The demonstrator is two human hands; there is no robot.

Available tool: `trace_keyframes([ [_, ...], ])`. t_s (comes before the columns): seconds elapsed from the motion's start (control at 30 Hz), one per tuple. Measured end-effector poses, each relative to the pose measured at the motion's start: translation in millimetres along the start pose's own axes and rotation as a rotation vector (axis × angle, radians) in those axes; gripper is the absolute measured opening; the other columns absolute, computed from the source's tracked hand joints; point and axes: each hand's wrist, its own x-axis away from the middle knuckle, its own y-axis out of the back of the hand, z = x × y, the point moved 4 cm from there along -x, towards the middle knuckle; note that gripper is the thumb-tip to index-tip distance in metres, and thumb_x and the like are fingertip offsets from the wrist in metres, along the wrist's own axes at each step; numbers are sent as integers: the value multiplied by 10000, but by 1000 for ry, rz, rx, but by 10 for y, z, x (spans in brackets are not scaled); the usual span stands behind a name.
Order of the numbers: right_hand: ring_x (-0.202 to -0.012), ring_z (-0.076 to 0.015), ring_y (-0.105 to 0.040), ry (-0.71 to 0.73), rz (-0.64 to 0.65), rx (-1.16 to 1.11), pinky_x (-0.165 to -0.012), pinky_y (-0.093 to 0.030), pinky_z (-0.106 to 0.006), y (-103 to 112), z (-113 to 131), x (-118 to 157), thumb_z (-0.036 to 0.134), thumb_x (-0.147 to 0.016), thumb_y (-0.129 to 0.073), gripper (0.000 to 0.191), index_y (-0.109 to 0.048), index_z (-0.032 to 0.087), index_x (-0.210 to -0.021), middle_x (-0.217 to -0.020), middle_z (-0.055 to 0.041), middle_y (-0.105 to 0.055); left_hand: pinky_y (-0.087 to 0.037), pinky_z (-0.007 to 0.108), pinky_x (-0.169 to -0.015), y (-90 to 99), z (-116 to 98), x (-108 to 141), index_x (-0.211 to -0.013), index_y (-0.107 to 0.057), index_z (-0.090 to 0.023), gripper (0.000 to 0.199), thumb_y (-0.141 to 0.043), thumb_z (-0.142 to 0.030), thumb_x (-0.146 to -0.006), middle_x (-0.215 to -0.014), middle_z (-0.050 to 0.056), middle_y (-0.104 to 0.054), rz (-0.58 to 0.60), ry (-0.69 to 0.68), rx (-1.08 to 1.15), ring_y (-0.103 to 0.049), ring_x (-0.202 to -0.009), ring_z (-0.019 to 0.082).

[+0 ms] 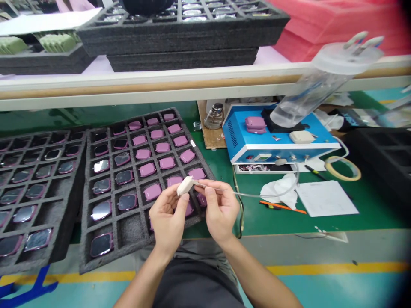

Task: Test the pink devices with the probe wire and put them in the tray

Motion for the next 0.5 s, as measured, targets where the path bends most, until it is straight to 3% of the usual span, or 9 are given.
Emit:
trace_keyframes([
  [0.5,-965,-171,-773,15,19,-27,-878,-668,-332,-33,17,-27,256,-994,-630,52,-657,224,-1023,-1031,-46,-778,-634,244,-901,18,45,-11,-1075,-765,-203,247,-810,-230,-833,-1100,63,-802,5,-3,-3,-779,-993,203],
])
